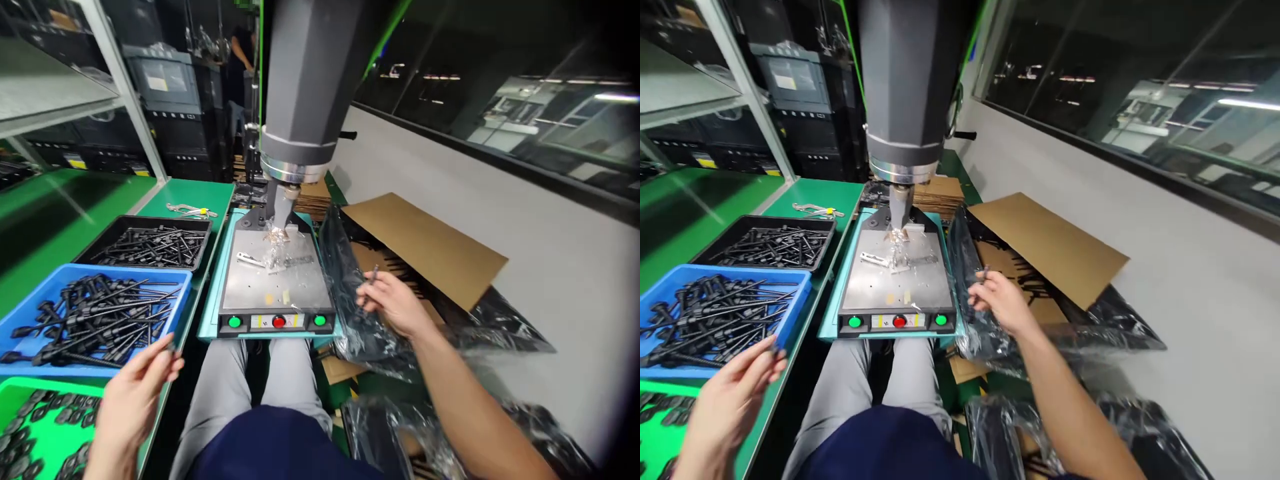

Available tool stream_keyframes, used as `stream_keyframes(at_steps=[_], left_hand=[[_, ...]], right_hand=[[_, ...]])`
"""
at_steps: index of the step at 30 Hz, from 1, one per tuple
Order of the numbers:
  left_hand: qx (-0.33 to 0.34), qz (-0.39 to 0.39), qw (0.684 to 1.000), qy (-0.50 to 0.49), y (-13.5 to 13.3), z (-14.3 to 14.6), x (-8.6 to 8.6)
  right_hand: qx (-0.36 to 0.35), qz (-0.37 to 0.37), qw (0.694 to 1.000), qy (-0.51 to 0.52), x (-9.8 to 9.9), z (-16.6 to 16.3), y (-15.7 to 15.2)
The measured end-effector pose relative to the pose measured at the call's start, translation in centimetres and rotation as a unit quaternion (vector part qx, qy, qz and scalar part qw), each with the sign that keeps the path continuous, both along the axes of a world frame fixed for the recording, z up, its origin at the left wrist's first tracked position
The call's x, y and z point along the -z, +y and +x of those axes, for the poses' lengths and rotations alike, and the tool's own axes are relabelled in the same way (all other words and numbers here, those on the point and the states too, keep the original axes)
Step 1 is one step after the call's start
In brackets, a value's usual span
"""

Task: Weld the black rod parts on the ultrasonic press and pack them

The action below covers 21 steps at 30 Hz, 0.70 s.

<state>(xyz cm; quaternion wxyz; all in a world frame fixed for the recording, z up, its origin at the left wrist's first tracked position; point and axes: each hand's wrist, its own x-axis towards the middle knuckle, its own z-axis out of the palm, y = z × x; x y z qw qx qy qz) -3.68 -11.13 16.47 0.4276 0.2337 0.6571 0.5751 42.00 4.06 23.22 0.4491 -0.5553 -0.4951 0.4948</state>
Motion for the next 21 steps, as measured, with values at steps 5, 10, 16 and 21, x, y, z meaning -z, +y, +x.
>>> stream_keyframes(at_steps=[5, 10, 16, 21], left_hand=[[0.185, 0.048, 0.971, -0.141, 5.7, 8.1, -2.1], [0.233, 0.078, 0.953, -0.179, 7.1, 11.5, -3.1], [0.245, 0.089, 0.954, -0.148, 7.2, 12.1, -2.7], [0.221, 0.088, 0.965, -0.112, 7.5, 12.0, -1.8]], right_hand=[[-0.03, -0.008, 0.974, 0.224, 2.1, -9.1, -2.3], [-0.014, -0.009, 0.933, 0.36, 4.4, -13.8, -4.3], [0.025, 0.022, 0.919, 0.394, 5.2, -16.5, -5.5], [0.006, 0.026, 0.923, 0.383, 5.3, -16.4, -5.6]])
